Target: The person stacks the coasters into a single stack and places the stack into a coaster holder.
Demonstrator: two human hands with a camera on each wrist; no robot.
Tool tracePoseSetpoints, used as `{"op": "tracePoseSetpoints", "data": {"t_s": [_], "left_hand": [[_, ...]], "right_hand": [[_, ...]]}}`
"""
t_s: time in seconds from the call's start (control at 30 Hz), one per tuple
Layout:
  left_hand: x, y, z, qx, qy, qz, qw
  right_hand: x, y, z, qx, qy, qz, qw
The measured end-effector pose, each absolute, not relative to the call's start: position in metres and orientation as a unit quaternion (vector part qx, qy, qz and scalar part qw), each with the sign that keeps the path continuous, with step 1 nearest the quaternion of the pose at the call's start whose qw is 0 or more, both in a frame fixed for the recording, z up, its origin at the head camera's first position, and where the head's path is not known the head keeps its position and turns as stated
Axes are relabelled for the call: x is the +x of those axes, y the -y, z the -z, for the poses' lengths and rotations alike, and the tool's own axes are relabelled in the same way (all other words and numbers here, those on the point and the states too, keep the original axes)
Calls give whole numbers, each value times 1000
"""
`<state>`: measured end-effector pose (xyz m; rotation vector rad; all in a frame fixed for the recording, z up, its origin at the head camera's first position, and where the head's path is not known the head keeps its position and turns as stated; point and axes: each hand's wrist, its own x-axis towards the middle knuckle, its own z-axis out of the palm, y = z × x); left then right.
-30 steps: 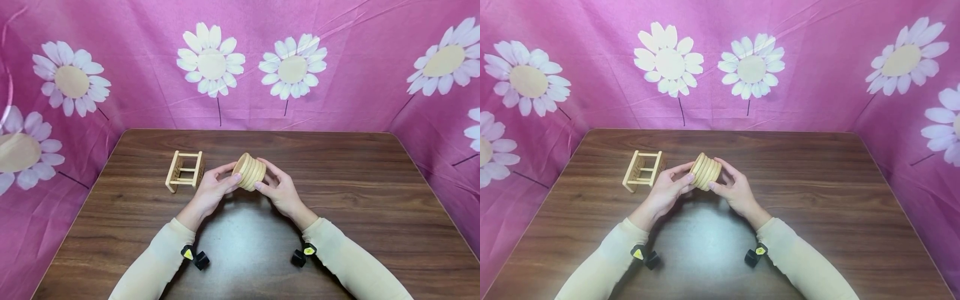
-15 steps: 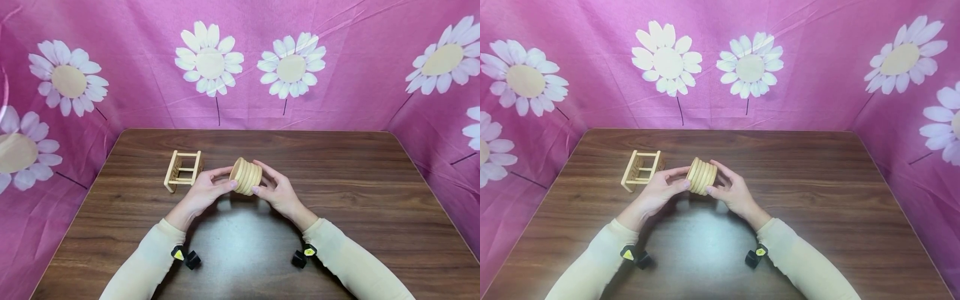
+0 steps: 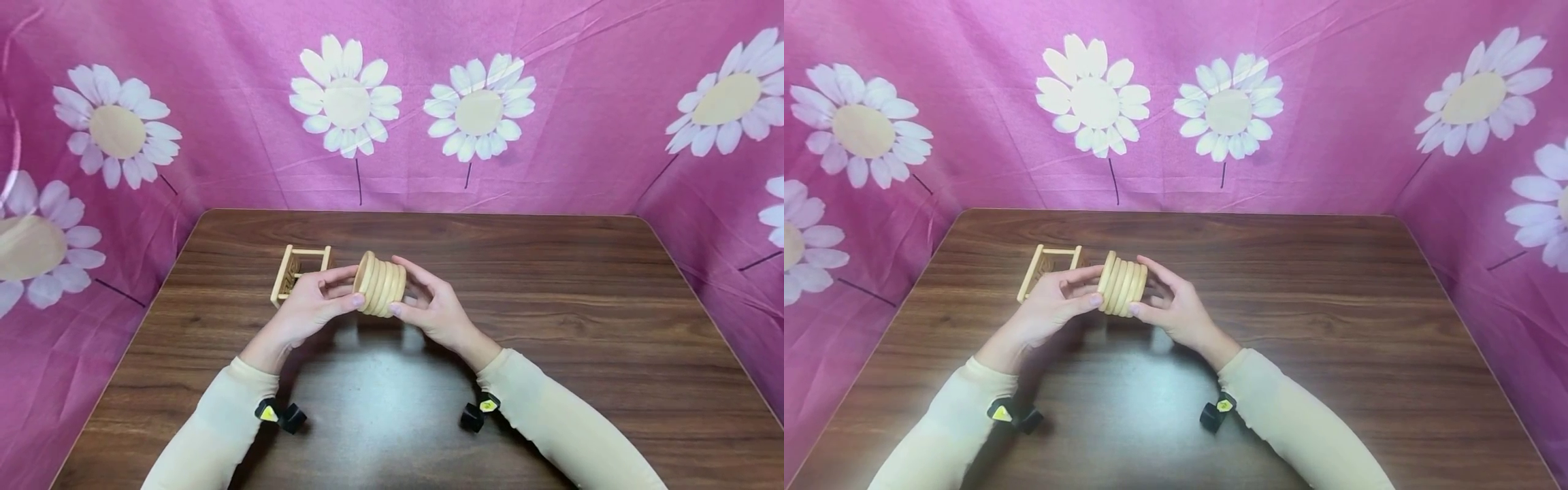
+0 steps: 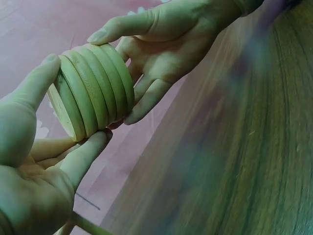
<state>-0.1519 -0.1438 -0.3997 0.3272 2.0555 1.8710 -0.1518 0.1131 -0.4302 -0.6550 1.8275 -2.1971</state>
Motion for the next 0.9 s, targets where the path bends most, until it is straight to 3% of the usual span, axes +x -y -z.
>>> {"op": "tracePoseSetpoints", "data": {"t_s": [0.37,0.73,0.9], "left_hand": [[-156,174,385,132,-761,-622,131],[-165,210,383,191,-783,-584,100],[-168,229,391,199,-742,-630,108]], "right_hand": [[-162,-84,417,-242,-622,737,105],[-172,-55,409,-245,-624,729,142],[-181,-39,410,-272,-669,683,109]]}}
